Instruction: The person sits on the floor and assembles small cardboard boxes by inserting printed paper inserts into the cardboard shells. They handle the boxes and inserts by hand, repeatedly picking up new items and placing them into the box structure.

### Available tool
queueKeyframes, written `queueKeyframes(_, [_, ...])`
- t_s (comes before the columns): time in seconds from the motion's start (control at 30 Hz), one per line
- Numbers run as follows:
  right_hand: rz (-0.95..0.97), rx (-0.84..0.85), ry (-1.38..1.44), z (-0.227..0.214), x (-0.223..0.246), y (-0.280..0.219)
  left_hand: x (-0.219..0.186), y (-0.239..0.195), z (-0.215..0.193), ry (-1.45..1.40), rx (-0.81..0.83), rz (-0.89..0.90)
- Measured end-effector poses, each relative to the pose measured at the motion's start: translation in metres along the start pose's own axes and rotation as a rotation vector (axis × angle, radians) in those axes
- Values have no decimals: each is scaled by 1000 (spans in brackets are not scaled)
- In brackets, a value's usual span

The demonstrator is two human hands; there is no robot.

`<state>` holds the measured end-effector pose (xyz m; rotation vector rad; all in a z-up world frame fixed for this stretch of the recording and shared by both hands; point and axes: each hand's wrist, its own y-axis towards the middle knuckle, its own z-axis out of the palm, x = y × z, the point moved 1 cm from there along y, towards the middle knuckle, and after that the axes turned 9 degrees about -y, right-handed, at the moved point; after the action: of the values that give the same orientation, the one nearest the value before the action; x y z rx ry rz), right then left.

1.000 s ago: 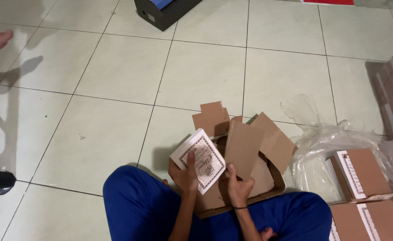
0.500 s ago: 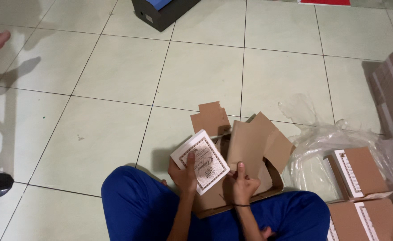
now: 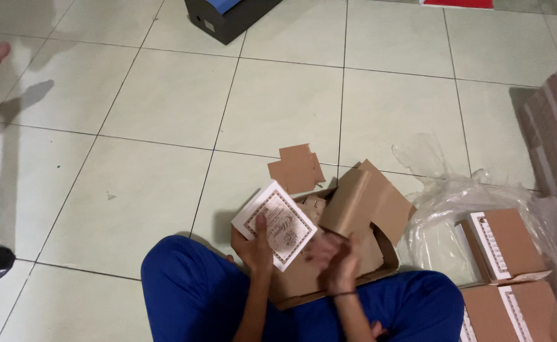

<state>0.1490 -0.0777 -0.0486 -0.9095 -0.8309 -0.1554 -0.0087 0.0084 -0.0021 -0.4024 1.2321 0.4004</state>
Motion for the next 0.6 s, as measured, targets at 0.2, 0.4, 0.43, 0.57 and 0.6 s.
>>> queueKeyframes(0.2, [176, 235, -65, 26, -74, 1, 2, 0, 1, -76, -61, -5])
queueKeyframes(0.4, [-244, 272, -10, 25, -57, -5, -3, 6, -3, 7, 102, -42])
queueKeyframes(0.43, [-296, 278, 27, 23, -45, -9, -6, 9, -4, 36, 236, 26])
queueKeyframes(0.57, [-319, 215, 52, -17, -13, 19, -29, 24, -7, -77, 472, -52])
queueKeyframes(0.6, [-372, 243, 17, -23, 2, 19, -35, 26, -5, -64, 557, -66])
